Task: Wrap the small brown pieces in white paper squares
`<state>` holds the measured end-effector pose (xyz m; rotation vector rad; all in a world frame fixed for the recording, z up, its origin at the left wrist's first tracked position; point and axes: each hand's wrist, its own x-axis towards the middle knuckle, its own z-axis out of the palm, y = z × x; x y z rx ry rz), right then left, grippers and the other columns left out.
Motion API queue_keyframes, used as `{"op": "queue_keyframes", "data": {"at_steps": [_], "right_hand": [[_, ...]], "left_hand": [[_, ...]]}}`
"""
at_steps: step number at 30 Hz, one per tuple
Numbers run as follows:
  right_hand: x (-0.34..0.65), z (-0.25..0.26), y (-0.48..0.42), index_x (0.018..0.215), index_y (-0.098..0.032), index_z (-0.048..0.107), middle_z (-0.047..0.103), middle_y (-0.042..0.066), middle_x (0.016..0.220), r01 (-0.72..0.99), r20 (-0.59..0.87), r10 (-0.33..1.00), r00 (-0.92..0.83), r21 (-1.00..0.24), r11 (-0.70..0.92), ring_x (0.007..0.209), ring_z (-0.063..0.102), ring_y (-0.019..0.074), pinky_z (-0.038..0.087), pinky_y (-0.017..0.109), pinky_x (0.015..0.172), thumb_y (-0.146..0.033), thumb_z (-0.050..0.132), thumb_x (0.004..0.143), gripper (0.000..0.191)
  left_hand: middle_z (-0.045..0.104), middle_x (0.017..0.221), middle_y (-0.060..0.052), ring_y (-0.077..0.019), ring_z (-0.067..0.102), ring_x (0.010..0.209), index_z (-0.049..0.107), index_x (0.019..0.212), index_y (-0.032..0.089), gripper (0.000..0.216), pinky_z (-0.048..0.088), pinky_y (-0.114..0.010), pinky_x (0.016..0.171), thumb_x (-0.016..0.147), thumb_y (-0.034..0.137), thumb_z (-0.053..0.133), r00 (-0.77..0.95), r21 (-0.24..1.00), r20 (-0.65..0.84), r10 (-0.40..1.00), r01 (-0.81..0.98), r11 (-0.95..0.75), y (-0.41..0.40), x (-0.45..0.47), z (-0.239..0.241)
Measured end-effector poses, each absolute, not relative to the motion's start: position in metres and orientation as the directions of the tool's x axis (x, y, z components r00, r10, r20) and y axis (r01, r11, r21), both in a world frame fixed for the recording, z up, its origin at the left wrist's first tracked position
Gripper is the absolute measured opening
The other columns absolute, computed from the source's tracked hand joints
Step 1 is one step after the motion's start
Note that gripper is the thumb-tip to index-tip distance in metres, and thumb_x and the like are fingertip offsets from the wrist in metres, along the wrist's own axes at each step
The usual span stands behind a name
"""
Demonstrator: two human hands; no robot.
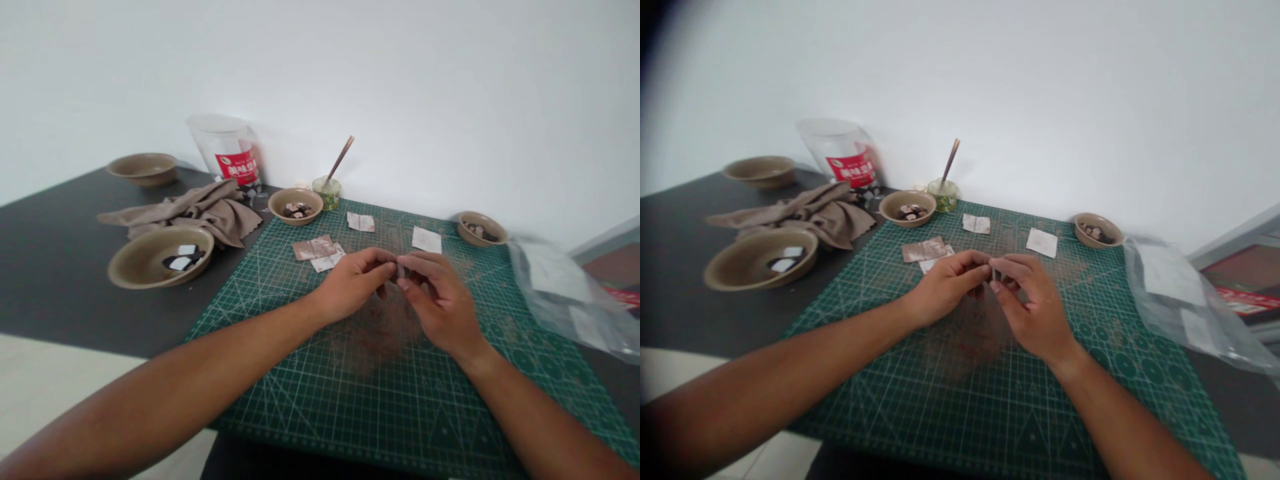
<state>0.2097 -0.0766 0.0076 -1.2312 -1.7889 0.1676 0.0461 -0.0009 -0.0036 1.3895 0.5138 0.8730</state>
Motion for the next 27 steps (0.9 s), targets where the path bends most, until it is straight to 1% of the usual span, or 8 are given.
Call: {"op": "queue_keyframes", "data": {"at_steps": [3,6,10,13,15,20,24,27], "right_hand": [[0.209,0.011,-0.084,0.121,-0.032,0.06,0.065,0.003,0.108,0.619,0.605,0.79,-0.099,-0.584,0.525,0.089,0.063,0.0192,0.054,0.038,0.08,-0.021,0.065,0.09,0.033],[0.202,0.017,-0.094,0.113,-0.032,0.059,0.067,0.002,0.102,0.498,0.572,0.76,-0.31,-0.583,0.642,0.093,0.065,0.0197,0.054,0.038,0.082,-0.018,0.069,0.087,0.032],[0.18,0.02,-0.109,0.109,-0.027,0.06,0.07,0.002,0.1,0.373,0.442,0.563,-0.699,-0.446,0.814,0.087,0.066,0.0171,0.054,0.035,0.08,-0.018,0.064,0.089,0.022],[0.165,0.014,-0.116,0.102,-0.025,0.062,0.073,0.001,0.1,0.377,0.284,0.479,-0.831,-0.347,0.859,0.082,0.064,0.0168,0.051,0.034,0.076,-0.018,0.057,0.091,0.014],[0.16,0.009,-0.119,0.099,-0.024,0.062,0.074,0.0,0.1,0.386,0.263,0.473,-0.841,-0.321,0.865,0.08,0.063,0.0165,0.05,0.034,0.073,-0.017,0.054,0.092,0.013],[0.16,0.001,-0.118,0.098,-0.022,0.062,0.075,0.0,0.106,0.343,0.454,0.475,-0.754,-0.343,0.874,0.083,0.063,0.0141,0.049,0.031,0.078,-0.016,0.055,0.094,0.01],[0.159,-0.003,-0.118,0.089,-0.02,0.061,0.076,-0.003,0.1,0.394,0.394,0.499,-0.771,-0.321,0.861,0.079,0.063,0.0137,0.046,0.032,0.075,-0.016,0.063,0.091,0.004],[0.159,-0.002,-0.119,0.091,-0.02,0.062,0.076,-0.003,0.103,0.385,0.449,0.506,-0.736,-0.337,0.859,0.079,0.063,0.013,0.044,0.033,0.074,-0.017,0.066,0.09,0.004]], "left_hand": [[0.065,0.078,0.001,-0.0073,0.056,0.057,0.065,0.096,0.014,0.015,0.045,-0.02,0.055,0.087,0.025,0.061,0.577,0.974,0.146,0.803,-0.227,-0.013,0.002,0.046,-0.004],[0.065,0.076,0.0,-0.0074,0.056,0.054,0.064,0.098,0.014,0.015,0.042,-0.02,0.052,0.087,0.023,0.058,0.541,0.977,0.111,0.834,-0.213,0.008,0.006,0.046,-0.006],[0.065,0.075,0.0,-0.0066,0.055,0.052,0.063,0.096,0.014,0.014,0.041,-0.02,0.051,0.088,0.023,0.056,0.527,0.981,0.1,0.844,-0.196,0.006,0.007,0.047,-0.009],[0.065,0.075,0.0,-0.0059,0.054,0.051,0.064,0.095,0.014,0.013,0.041,-0.02,0.052,0.088,0.021,0.056,0.536,0.981,0.111,0.837,-0.196,-0.005,0.006,0.049,-0.01],[0.065,0.075,0.0,-0.0057,0.054,0.051,0.064,0.095,0.013,0.013,0.042,-0.019,0.052,0.089,0.02,0.055,0.538,0.982,0.111,0.836,-0.19,-0.009,0.006,0.05,-0.011],[0.065,0.074,0.0,-0.0054,0.053,0.051,0.063,0.093,0.013,0.012,0.042,-0.019,0.051,0.09,0.019,0.054,0.538,0.985,0.096,0.838,-0.172,-0.003,0.008,0.052,-0.011],[0.064,0.073,0.001,-0.0053,0.052,0.05,0.063,0.093,0.013,0.011,0.042,-0.018,0.05,0.09,0.02,0.055,0.54,0.986,0.097,0.836,-0.167,-0.007,0.008,0.053,-0.011],[0.064,0.073,0.001,-0.0051,0.052,0.051,0.063,0.093,0.013,0.011,0.042,-0.018,0.05,0.091,0.019,0.055,0.543,0.986,0.1,0.834,-0.169,-0.008,0.008,0.053,-0.011]]}}
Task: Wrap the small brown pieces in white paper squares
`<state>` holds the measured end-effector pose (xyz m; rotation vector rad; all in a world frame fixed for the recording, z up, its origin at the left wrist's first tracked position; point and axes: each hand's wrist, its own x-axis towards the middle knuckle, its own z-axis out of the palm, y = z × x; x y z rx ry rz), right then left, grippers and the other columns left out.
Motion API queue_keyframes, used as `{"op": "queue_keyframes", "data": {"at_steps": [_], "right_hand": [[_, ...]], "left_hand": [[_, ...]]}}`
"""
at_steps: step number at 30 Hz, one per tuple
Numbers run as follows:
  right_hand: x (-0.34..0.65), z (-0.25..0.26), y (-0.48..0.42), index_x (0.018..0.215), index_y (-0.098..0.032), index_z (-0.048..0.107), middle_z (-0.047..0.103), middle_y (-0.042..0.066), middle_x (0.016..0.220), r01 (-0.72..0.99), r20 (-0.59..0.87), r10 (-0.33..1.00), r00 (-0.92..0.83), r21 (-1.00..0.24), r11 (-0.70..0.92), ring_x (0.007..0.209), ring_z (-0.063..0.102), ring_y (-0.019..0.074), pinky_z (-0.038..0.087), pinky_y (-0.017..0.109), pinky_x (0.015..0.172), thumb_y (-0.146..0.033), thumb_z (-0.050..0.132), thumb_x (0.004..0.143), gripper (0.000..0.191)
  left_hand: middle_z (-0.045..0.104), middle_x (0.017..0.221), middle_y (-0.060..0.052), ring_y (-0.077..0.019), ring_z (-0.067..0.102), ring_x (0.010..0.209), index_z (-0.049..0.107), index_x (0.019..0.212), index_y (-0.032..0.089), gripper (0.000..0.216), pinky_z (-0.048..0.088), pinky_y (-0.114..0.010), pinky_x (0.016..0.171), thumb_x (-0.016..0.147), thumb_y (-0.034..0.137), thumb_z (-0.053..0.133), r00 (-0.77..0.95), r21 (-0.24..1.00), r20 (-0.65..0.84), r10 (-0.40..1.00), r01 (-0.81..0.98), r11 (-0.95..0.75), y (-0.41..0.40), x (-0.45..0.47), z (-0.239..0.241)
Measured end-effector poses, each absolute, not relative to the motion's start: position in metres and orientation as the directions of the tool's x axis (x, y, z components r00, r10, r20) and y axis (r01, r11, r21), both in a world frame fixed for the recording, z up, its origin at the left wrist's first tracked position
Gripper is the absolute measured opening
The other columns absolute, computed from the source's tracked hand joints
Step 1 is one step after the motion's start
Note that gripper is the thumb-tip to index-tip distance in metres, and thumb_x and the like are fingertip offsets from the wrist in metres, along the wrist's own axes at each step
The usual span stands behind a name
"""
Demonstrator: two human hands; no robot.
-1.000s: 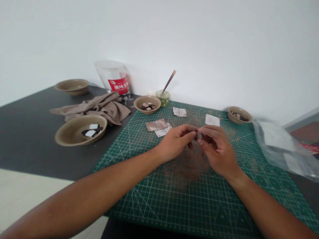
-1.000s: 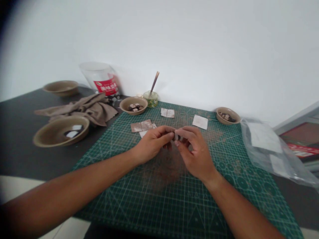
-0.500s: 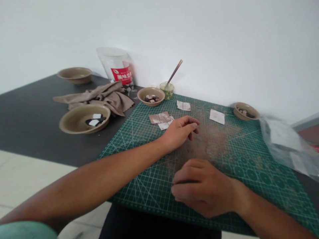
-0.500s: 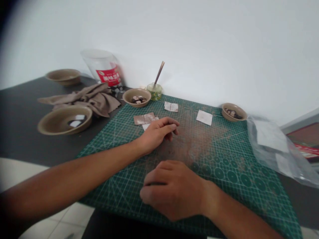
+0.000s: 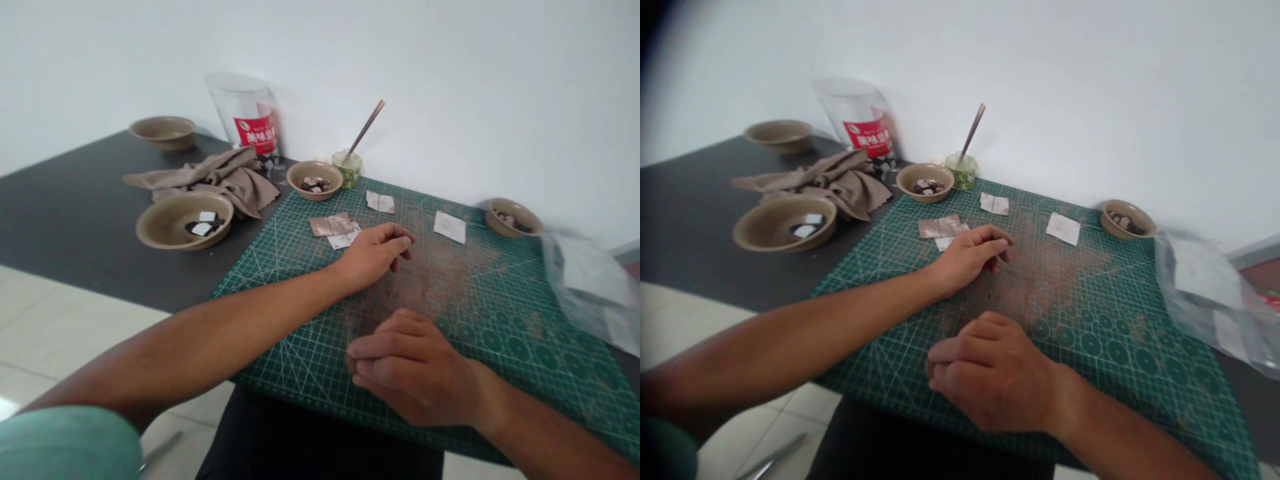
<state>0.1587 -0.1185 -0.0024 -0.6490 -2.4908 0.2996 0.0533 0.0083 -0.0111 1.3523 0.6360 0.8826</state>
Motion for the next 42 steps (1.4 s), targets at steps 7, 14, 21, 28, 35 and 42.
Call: {"op": "queue_keyframes", "data": {"at_steps": [7,14,21,28,35,42], "right_hand": [[0.156,-0.002,-0.119,0.087,-0.019,0.061,0.076,-0.002,0.098,0.422,0.391,0.533,-0.75,-0.337,0.841,0.074,0.062,0.0134,0.044,0.033,0.069,-0.02,0.065,0.09,0.006],[0.162,0.001,-0.114,0.088,-0.018,0.06,0.072,0.003,0.097,0.372,0.484,0.58,-0.655,-0.462,0.805,0.079,0.064,0.0136,0.051,0.03,0.074,-0.016,0.066,0.09,0.006],[0.19,0.007,-0.089,0.069,-0.02,0.058,0.067,0.001,0.098,0.152,0.315,0.949,-0.021,-0.937,0.315,0.085,0.062,0.0125,0.051,0.026,0.074,-0.019,0.07,0.087,0.021],[0.196,0.009,-0.074,0.074,-0.018,0.064,0.062,-0.003,0.074,-0.509,-0.188,0.975,0.12,-0.855,-0.102,0.057,0.051,0.0056,0.041,0.015,0.046,-0.028,0.079,0.076,0.018],[0.2,0.009,-0.075,0.08,-0.015,0.067,0.06,-0.004,0.07,-0.585,-0.227,0.968,0.109,-0.802,-0.123,0.053,0.049,0.0039,0.045,0.014,0.047,-0.027,0.075,0.079,0.014],[0.199,0.009,-0.074,0.08,-0.016,0.067,0.062,-0.003,0.076,-0.55,-0.218,0.97,0.108,-0.826,-0.125,0.053,0.048,0.0029,0.042,0.011,0.044,-0.03,0.073,0.083,0.015]], "left_hand": [[0.063,0.072,0.001,-0.0044,0.052,0.05,0.063,0.092,0.013,0.011,0.041,-0.018,0.05,0.091,0.019,0.055,0.54,0.986,0.099,0.836,-0.165,-0.01,0.007,0.053,-0.01],[0.063,0.072,0.001,-0.0047,0.051,0.049,0.063,0.089,0.013,0.012,0.041,-0.018,0.05,0.091,0.021,0.055,0.547,0.984,0.095,0.832,-0.18,0.006,0.007,0.052,-0.009],[0.063,0.075,-0.001,-0.0073,0.054,0.055,0.064,0.088,0.014,0.024,0.042,-0.02,0.054,0.094,0.032,0.049,0.533,0.985,0.103,0.84,-0.174,-0.011,0.008,0.05,-0.005],[0.066,0.091,-0.002,-0.0098,0.057,0.066,0.065,0.101,0.015,0.032,0.046,-0.024,0.062,0.098,0.041,0.045,0.602,0.975,0.217,0.768,-0.169,-0.143,0.003,0.042,-0.002],[0.067,0.096,-0.003,-0.0117,0.058,0.074,0.062,0.115,0.017,0.03,0.045,-0.023,0.064,0.087,0.028,0.065,0.633,0.91,0.342,0.694,-0.038,-0.414,-0.002,0.04,-0.005],[0.066,0.104,-0.003,-0.0138,0.061,0.084,0.066,0.112,0.021,0.026,0.047,-0.024,0.07,0.088,0.031,0.065,0.595,0.848,0.388,0.704,0.067,-0.525,-0.001,0.043,-0.007]]}}
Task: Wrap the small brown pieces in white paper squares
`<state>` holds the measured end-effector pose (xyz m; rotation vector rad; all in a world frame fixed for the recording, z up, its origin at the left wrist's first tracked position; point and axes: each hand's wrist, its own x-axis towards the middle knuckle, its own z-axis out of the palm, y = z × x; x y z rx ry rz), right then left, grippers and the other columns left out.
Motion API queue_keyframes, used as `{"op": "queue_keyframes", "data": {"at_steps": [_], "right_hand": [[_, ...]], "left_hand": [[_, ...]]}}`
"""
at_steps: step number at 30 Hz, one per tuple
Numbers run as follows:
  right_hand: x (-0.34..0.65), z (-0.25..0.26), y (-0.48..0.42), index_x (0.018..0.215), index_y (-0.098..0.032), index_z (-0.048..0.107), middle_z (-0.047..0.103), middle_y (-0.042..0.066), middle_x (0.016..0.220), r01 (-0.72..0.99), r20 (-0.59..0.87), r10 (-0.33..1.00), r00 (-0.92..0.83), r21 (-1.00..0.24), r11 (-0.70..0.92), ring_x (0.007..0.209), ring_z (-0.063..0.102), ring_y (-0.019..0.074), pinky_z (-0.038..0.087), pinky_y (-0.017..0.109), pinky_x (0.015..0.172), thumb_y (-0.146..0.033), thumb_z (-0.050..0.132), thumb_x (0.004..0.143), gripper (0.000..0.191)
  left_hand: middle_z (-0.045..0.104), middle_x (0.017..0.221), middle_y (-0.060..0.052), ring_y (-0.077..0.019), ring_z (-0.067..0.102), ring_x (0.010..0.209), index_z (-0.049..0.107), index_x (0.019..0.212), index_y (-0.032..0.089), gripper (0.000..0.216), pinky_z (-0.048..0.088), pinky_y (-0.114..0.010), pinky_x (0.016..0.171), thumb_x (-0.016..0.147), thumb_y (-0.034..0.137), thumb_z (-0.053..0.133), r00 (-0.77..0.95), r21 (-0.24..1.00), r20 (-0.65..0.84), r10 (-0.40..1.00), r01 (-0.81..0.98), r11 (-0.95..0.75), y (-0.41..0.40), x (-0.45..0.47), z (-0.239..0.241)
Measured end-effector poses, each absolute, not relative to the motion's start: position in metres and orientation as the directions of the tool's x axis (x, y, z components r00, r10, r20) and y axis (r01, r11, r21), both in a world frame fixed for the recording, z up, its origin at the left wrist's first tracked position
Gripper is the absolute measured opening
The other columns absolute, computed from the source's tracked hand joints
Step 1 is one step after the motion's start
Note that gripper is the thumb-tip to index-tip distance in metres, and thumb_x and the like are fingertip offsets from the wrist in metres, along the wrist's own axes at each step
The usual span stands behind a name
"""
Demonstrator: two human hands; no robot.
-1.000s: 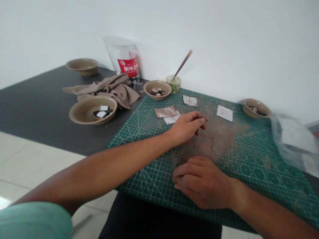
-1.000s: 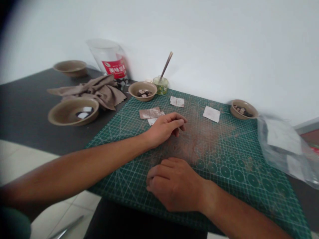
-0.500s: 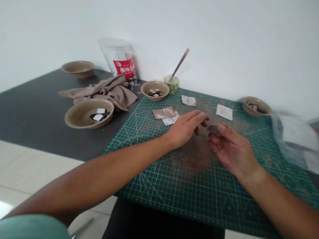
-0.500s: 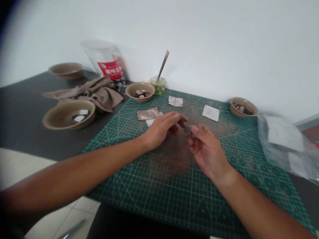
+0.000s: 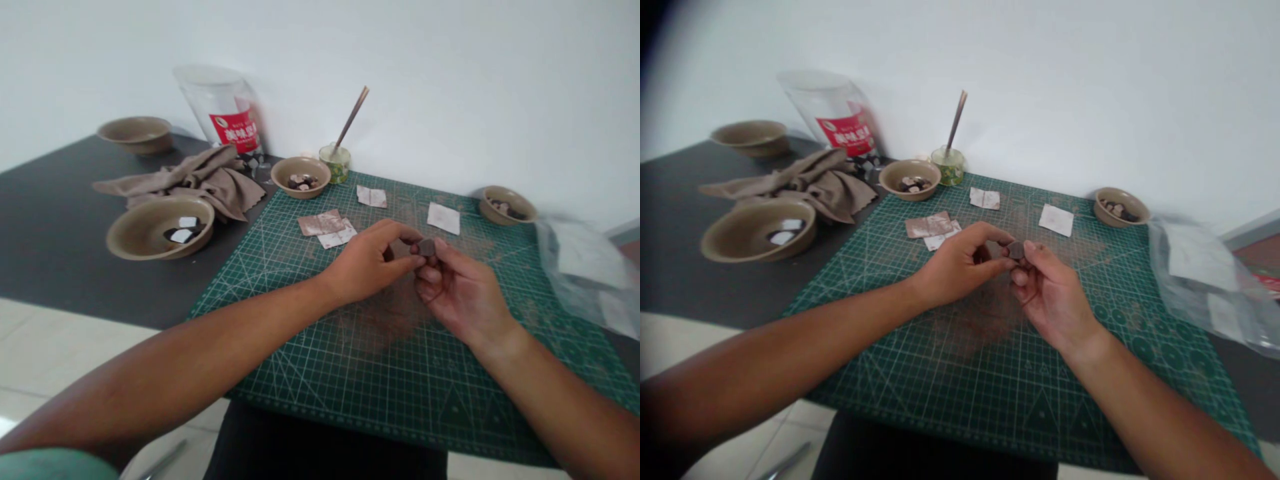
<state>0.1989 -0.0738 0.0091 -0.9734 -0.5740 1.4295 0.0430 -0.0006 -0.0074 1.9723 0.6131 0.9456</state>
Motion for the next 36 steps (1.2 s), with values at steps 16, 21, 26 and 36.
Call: {"op": "queue_keyframes", "data": {"at_steps": [16,21,26,36], "right_hand": [[0.196,0.0111,-0.077,0.101,-0.023,0.065,0.062,-0.005,0.081,-0.507,-0.182,0.983,0.036,-0.851,-0.139,0.056,0.051,0.0048,0.041,0.014,0.044,-0.028,0.071,0.085,0.018],[0.1965,0.0108,-0.0775,0.1,-0.024,0.065,0.063,-0.006,0.081,-0.496,-0.183,0.983,0.013,-0.855,-0.152,0.057,0.053,0.0056,0.042,0.015,0.046,-0.029,0.071,0.085,0.017],[0.197,0.0083,-0.0781,0.098,-0.024,0.064,0.07,-0.003,0.092,-0.45,-0.169,0.984,-0.047,-0.876,-0.172,0.057,0.056,0.0064,0.04,0.017,0.045,-0.03,0.068,0.086,0.013],[0.1972,0.0052,-0.077,0.101,-0.023,0.064,0.072,-0.001,0.088,-0.446,-0.21,0.975,-0.079,-0.867,-0.223,0.058,0.06,0.0092,0.04,0.019,0.045,-0.026,0.064,0.086,0.015]], "left_hand": [[0.068,0.115,-0.008,-0.0193,0.062,0.105,0.065,0.122,0.018,0.03,0.049,-0.031,0.091,0.098,0.029,0.051,0.613,0.832,0.452,0.648,-0.029,-0.554,-0.0024,0.0366,-0.005],[0.064,0.129,-0.009,-0.0212,0.059,0.118,0.062,0.13,0.018,0.035,0.046,-0.035,0.103,0.1,0.028,0.047,0.634,0.836,0.449,0.629,-0.048,-0.547,-0.0012,0.0368,-0.0048],[0.064,0.131,-0.008,-0.022,0.058,0.122,0.062,0.131,0.02,0.036,0.046,-0.038,0.106,0.099,0.026,0.044,0.615,0.837,0.453,0.645,-0.043,-0.546,-0.0013,0.0365,-0.0052],[0.068,0.121,-0.007,-0.019,0.062,0.114,0.066,0.12,0.017,0.031,0.047,-0.033,0.102,0.098,0.023,0.044,0.61,0.818,0.47,0.639,-0.028,-0.575,-0.0017,0.036,-0.0044]]}}
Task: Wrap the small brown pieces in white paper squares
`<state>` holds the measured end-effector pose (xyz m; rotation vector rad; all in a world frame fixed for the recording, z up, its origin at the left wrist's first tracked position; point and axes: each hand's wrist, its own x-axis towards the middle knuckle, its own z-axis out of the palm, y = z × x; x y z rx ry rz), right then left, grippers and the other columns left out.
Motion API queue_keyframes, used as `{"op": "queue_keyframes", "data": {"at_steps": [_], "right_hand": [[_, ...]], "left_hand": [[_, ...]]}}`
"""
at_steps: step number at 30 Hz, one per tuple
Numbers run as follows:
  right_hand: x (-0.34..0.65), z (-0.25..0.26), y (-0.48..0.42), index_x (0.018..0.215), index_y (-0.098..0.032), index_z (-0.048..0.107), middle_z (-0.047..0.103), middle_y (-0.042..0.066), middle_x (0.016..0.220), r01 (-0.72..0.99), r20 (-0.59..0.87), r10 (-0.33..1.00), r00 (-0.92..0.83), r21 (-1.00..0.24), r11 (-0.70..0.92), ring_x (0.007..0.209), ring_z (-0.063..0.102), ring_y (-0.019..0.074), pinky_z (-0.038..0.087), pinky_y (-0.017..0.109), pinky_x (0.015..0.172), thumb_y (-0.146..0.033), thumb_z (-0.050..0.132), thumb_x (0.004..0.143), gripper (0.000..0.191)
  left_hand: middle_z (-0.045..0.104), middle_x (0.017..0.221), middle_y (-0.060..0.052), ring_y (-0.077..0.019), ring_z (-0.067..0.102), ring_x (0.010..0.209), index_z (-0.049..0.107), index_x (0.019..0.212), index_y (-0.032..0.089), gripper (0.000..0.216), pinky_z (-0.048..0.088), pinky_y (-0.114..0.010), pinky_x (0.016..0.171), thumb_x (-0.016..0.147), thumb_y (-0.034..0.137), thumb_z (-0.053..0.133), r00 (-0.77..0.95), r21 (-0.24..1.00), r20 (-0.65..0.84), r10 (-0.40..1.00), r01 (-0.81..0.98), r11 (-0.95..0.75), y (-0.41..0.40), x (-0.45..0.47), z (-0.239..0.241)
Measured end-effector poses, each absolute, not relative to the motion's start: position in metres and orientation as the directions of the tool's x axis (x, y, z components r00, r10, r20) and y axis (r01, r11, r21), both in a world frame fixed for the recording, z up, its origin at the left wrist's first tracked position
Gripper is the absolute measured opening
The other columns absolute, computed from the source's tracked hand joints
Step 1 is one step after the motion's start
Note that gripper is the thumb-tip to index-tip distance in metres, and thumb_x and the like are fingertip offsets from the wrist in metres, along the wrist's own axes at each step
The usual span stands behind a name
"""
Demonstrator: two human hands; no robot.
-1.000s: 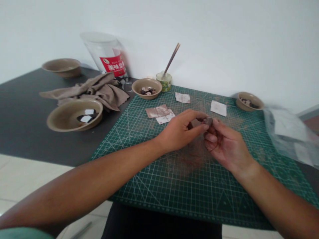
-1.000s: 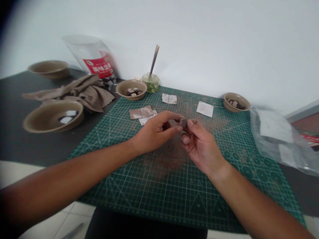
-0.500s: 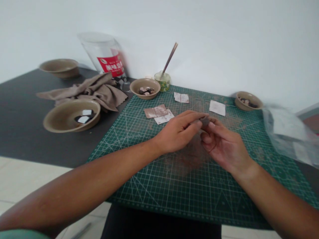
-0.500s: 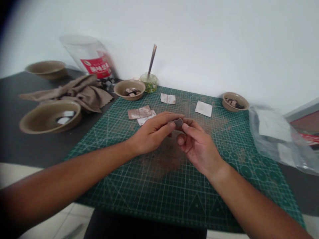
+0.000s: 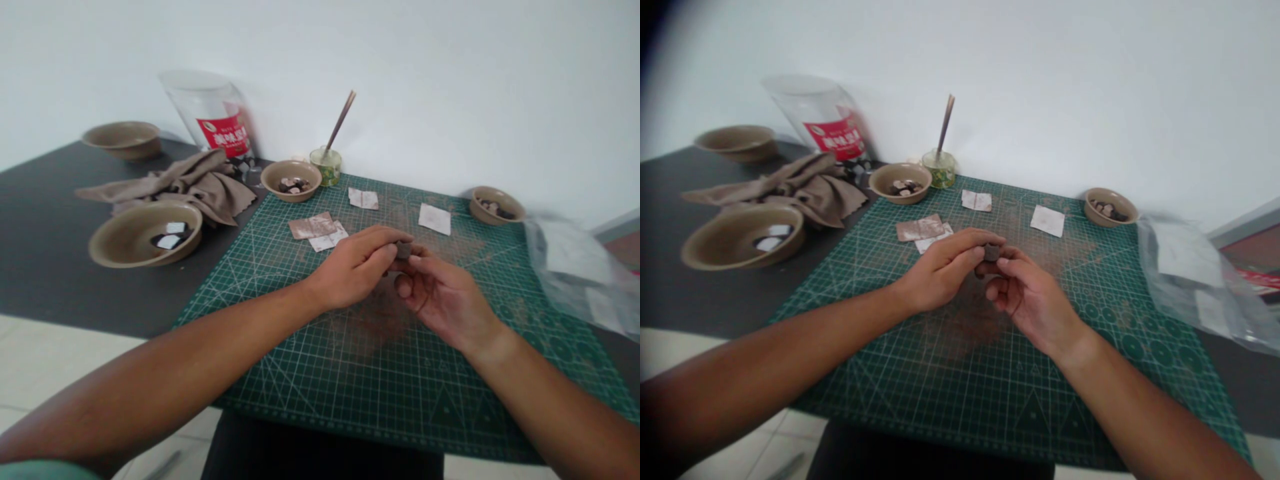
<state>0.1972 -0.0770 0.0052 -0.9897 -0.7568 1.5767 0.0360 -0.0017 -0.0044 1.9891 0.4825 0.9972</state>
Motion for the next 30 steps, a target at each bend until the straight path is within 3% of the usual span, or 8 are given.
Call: {"op": "queue_keyframes", "data": {"at_steps": [11,23,30], "right_hand": [[0.1962,0.0043,-0.076,0.096,-0.022,0.067,0.072,0.0,0.087,-0.441,-0.219,0.971,-0.093,-0.866,-0.237,0.058,0.059,0.0106,0.042,0.022,0.047,-0.038,0.059,0.091,0.018],[0.1958,0.003,-0.0764,0.092,-0.02,0.068,0.067,0.0,0.079,-0.376,-0.177,0.983,-0.056,-0.908,-0.185,0.061,0.058,0.0111,0.045,0.023,0.051,-0.04,0.064,0.09,0.02],[0.194,0.0039,-0.078,0.094,-0.023,0.069,0.064,-0.003,0.076,-0.437,-0.207,0.977,-0.049,-0.875,-0.207,0.059,0.054,0.0105,0.043,0.023,0.051,-0.037,0.065,0.089,0.015]], "left_hand": [[0.069,0.118,-0.007,-0.0195,0.063,0.112,0.067,0.116,0.017,0.03,0.047,-0.033,0.1,0.097,0.023,0.045,0.632,0.852,0.42,0.651,-0.027,-0.523,-0.0023,0.0357,-0.002],[0.069,0.113,-0.008,-0.0187,0.064,0.105,0.065,0.117,0.016,0.031,0.048,-0.031,0.095,0.101,0.032,0.044,0.667,0.867,0.392,0.633,-0.038,-0.497,-0.0037,0.0342,-0.0007],[0.069,0.111,-0.008,-0.0191,0.064,0.1,0.064,0.119,0.016,0.03,0.05,-0.029,0.086,0.097,0.032,0.051,0.668,0.848,0.403,0.625,-0.015,-0.53,-0.0045,0.0337,-0.0001]]}}
